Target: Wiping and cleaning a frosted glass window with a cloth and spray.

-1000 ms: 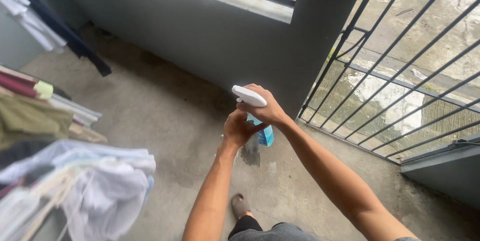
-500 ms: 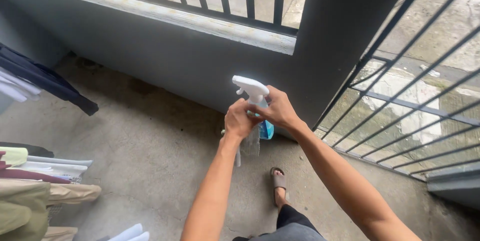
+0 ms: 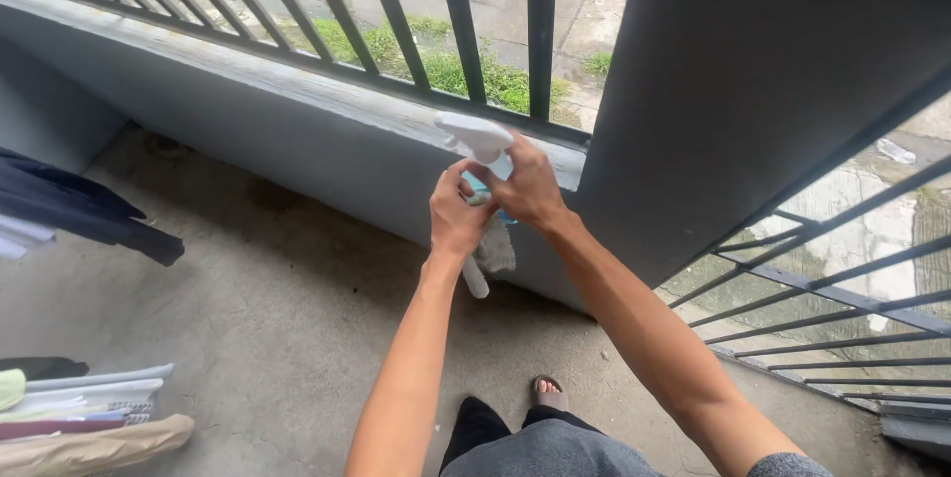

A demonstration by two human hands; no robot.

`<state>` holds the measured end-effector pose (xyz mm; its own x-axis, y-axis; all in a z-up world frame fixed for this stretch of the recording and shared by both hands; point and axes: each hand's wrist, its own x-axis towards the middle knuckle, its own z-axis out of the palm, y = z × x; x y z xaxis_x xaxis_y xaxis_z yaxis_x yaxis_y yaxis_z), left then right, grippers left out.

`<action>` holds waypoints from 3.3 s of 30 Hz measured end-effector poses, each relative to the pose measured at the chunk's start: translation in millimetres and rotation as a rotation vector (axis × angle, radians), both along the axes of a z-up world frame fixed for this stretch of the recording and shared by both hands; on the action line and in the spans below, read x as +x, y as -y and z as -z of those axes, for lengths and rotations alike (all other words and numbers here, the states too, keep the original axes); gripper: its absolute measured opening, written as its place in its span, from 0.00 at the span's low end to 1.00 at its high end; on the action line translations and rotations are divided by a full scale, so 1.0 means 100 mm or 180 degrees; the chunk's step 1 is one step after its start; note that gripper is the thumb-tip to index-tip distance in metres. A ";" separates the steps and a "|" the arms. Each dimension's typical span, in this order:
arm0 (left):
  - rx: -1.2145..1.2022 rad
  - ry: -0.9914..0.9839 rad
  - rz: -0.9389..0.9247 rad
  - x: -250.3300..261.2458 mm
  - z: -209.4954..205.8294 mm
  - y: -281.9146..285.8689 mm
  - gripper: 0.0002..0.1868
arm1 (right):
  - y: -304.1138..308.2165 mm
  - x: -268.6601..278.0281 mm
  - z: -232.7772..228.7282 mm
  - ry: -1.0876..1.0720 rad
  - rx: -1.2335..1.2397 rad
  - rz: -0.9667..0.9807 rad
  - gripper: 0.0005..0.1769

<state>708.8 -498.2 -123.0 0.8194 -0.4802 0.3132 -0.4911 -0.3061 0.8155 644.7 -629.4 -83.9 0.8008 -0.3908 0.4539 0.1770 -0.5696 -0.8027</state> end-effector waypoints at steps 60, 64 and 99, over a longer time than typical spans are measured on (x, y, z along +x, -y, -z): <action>-0.0375 -0.0740 -0.2022 -0.46 0.41 -1.42 0.15 | -1.18 0.13 0.75 -0.0262 0.1074 -0.2446 0.21; -0.0703 -0.0729 -0.2589 -1.11 0.20 -2.23 0.17 | -1.98 -0.16 0.54 -0.0471 0.0747 -0.3706 0.35; -0.0419 -0.0088 -0.6142 -9.20 -0.84 -6.63 0.09 | -8.15 -6.43 -0.62 -0.2958 0.0960 -0.7065 0.11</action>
<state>-211.2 164.6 -39.3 0.1374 0.9594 0.2462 0.3932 -0.2809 0.8755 1.9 185.8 -22.0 -0.1750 0.9845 0.0105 -0.1961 -0.0244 -0.9803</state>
